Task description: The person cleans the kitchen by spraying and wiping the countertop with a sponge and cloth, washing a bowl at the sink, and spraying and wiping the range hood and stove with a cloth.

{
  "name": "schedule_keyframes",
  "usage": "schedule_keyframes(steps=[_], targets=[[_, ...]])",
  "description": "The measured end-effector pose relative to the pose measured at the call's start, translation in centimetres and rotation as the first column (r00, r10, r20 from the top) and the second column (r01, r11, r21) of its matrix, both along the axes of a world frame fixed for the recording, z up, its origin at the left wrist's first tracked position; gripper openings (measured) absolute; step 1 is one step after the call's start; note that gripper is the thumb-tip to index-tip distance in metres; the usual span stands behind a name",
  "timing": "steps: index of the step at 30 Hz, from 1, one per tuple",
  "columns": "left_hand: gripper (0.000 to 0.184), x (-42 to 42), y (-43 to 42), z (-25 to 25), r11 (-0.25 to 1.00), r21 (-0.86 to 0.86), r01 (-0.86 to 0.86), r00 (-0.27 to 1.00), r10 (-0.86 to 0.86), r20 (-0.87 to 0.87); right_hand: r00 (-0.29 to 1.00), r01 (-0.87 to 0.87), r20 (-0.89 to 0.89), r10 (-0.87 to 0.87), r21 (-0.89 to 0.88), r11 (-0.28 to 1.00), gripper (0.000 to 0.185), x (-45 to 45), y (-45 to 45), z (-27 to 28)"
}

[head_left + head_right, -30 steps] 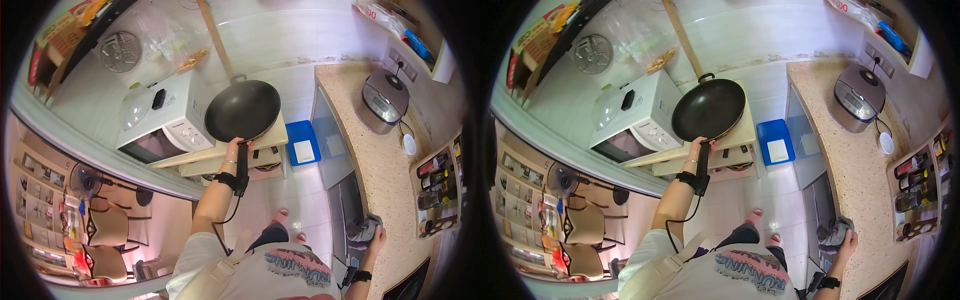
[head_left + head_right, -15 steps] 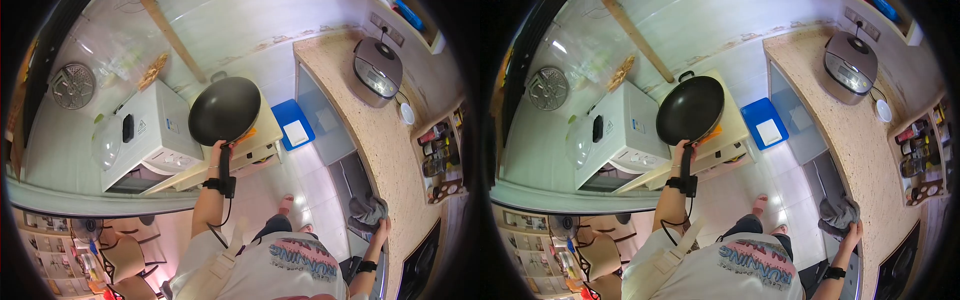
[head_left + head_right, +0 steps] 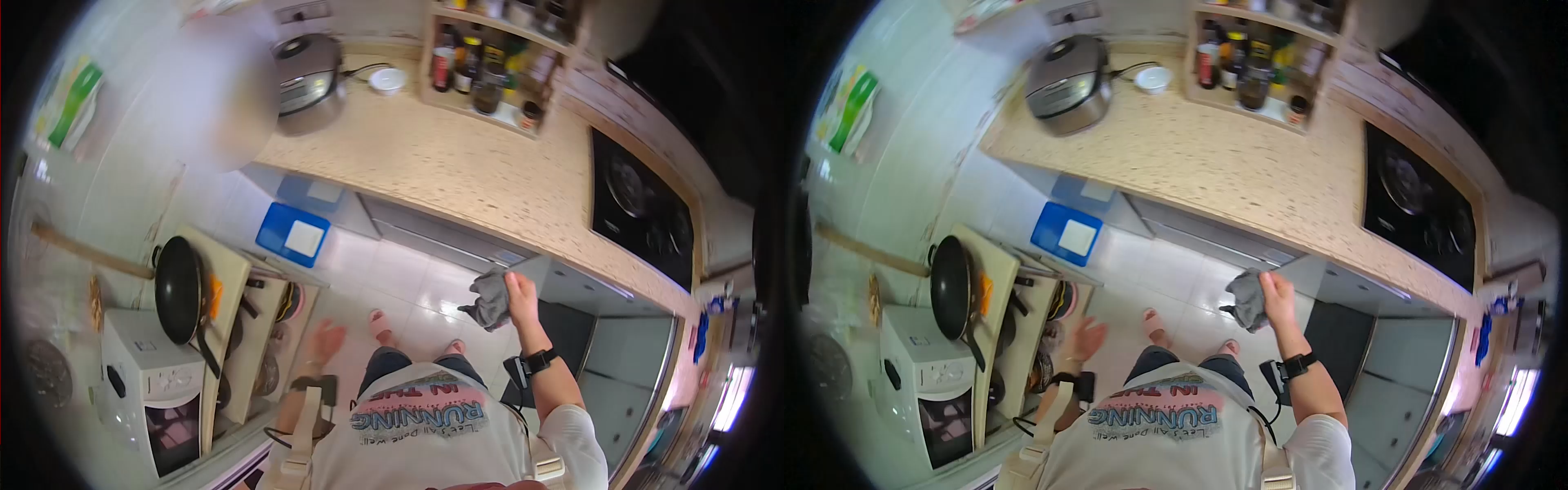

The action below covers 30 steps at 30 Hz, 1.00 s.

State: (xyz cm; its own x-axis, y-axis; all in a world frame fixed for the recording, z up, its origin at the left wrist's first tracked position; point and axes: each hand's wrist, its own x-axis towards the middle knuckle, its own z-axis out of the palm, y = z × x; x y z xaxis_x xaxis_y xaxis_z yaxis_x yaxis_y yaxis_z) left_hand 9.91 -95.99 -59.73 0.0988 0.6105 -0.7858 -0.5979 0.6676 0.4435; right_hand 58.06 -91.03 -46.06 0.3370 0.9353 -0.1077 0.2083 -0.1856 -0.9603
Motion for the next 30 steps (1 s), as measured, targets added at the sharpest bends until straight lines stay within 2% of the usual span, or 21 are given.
schedule_keyframes(steps=[1, 2, 3, 5, 7, 10, 13, 15, 16, 17, 18, 19, 20, 23, 28, 30], targets=[[0.044, 6.5, 1.0, 2.5, 0.975, 0.047, 0.219, 0.974, -0.216, -0.066, 0.999, -0.014, -0.036, 0.015, 0.009, 1.000, 0.034, 0.9, -0.8, 1.0], [0.054, 13.8, 2.8, 8.1, 0.874, 0.055, 0.483, 0.875, -0.480, -0.069, 0.997, -0.026, -0.072, 0.027, 0.022, 0.999, 0.034, 1.9, -1.6, 1.7], [0.059, 18.8, 3.4, 7.3, 0.793, 0.088, 0.602, 0.795, -0.606, 0.020, 0.989, -0.052, -0.134, 0.061, 0.063, 0.997, 0.032, 3.2, -2.2, 1.2], [0.056, 29.4, 3.8, 10.9, 0.748, 0.212, 0.628, 0.729, -0.662, 0.175, 0.953, -0.068, -0.286, 0.098, 0.114, 0.991, 0.024, 5.2, -3.8, 2.2], [0.053, 37.6, 4.0, 11.8, 0.730, 0.477, 0.489, 0.597, -0.679, 0.426, 0.876, -0.075, -0.462, 0.137, 0.151, 0.986, 0.021, 6.5, -4.9, 5.2], [0.050, 46.1, 6.2, 14.6, 0.615, 0.703, 0.358, 0.784, -0.606, 0.131, 0.986, -0.144, -0.024, 0.163, 0.366, 0.920, 0.032, 12.0, -6.3, 5.8], [0.046, 50.2, 10.6, 16.6, 0.480, 0.803, 0.354, 0.846, -0.531, -0.056, 0.977, 0.015, 0.195, -0.088, 0.349, 0.937, 0.043, 17.9, -9.2, 7.9], [0.048, 51.5, 15.0, 15.2, 0.320, 0.738, 0.594, 0.762, -0.519, -0.388, 0.982, 0.184, -0.008, -0.190, 0.295, 0.938, 0.048, 22.3, -12.0, 5.6], [0.049, 52.5, 16.6, 14.6, 0.243, 0.673, 0.699, 0.687, -0.490, -0.537, 0.967, 0.252, -0.032, -0.253, 0.261, 0.932, 0.048, 24.1, -13.5, 5.0], [0.054, 53.9, 16.8, 14.5, 0.053, 0.397, 0.916, 0.393, -0.314, -0.865, 0.947, 0.321, -0.052, -0.317, 0.225, 0.920, 0.049, 25.7, -14.8, 4.4], [0.059, 55.0, 16.4, 14.3, -0.050, 0.023, 0.998, 0.020, -0.055, -0.998, 0.935, 0.353, -0.044, -0.351, 0.188, 0.917, 0.048, 27.5, -15.9, 3.5], [0.064, 56.2, 16.3, 13.7, -0.037, -0.363, 0.931, -0.345, 0.230, -0.910, 0.924, 0.382, -0.035, -0.382, 0.152, 0.911, 0.048, 29.1, -16.6, 2.3], [0.071, 57.1, 17.5, 11.0, -0.274, -0.461, 0.844, -0.419, 0.200, -0.886, 0.915, 0.403, -0.019, -0.404, 0.123, 0.907, 0.048, 30.5, -17.2, 1.7], [0.072, 61.6, 22.7, 8.6, -0.375, -0.453, 0.809, -0.367, 0.279, -0.887, 0.882, 0.472, -0.013, -0.472, 0.037, 0.881, 0.047, 34.9, -18.0, -0.1], [0.071, 71.7, 34.7, 8.7, -0.169, -0.449, 0.877, -0.389, 0.300, -0.871, 0.789, 0.562, -0.183, -0.586, -0.169, 0.809, 0.045, 40.9, -17.6, -2.9], [0.071, 75.9, 39.1, 9.1, -0.120, -0.489, 0.864, -0.443, 0.280, -0.852, 0.822, 0.552, -0.066, -0.566, -0.153, 0.820, 0.044, 42.8, -17.1, -2.6]])
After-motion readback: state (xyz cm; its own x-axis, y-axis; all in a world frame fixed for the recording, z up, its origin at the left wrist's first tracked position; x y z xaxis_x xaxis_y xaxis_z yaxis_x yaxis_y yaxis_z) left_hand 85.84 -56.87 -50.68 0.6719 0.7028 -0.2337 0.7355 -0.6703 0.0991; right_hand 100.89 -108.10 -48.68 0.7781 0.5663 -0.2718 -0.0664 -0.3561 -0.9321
